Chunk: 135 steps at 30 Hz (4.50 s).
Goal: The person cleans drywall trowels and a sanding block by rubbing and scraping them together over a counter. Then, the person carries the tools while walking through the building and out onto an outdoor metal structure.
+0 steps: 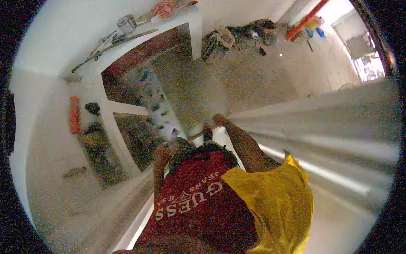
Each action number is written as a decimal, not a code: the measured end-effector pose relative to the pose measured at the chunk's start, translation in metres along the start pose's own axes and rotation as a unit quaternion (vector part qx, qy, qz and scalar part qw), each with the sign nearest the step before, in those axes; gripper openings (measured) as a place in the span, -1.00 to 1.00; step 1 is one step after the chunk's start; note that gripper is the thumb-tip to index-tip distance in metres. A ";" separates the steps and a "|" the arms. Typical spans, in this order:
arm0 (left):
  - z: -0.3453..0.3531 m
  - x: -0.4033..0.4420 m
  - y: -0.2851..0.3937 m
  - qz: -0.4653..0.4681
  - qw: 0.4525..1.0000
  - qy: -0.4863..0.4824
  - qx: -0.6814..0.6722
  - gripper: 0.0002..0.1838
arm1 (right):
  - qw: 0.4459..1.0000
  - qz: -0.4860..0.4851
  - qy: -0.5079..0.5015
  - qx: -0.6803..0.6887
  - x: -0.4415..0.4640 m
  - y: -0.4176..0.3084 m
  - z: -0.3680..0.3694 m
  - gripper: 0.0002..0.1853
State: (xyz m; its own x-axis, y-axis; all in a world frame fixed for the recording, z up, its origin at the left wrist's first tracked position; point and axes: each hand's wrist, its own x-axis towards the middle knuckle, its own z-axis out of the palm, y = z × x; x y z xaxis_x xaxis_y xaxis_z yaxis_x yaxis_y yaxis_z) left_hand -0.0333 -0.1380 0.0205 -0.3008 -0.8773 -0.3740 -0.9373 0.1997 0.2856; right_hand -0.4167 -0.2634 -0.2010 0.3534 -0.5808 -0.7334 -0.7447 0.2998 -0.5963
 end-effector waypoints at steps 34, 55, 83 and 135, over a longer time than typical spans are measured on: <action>-0.374 0.938 -0.008 0.165 0.886 0.423 0.096 -0.72 | 0.805 -0.182 0.372 0.426 0.373 -0.378 -0.597 -0.70; -0.393 0.994 -0.071 0.158 0.968 0.193 -0.014 -0.72 | 0.733 -0.161 0.380 0.541 0.252 -0.354 -0.568 -0.27; -0.208 0.834 0.314 0.652 0.757 -0.016 -0.046 -0.58 | 0.621 0.119 0.664 0.398 -0.006 -0.106 -0.507 -0.46; 0.195 0.736 0.345 -0.347 0.867 -0.260 -0.246 -0.50 | 0.965 -0.102 -0.010 -0.242 0.145 0.250 -0.849 -0.60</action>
State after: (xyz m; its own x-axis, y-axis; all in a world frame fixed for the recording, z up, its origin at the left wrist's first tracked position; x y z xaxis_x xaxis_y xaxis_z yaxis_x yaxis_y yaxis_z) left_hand -0.6121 -0.6297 -0.3288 0.1461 -0.3716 -0.9168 -0.7741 -0.6200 0.1278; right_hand -1.0326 -0.9154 -0.1788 0.5285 -0.5742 -0.6253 -0.8334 -0.2110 -0.5107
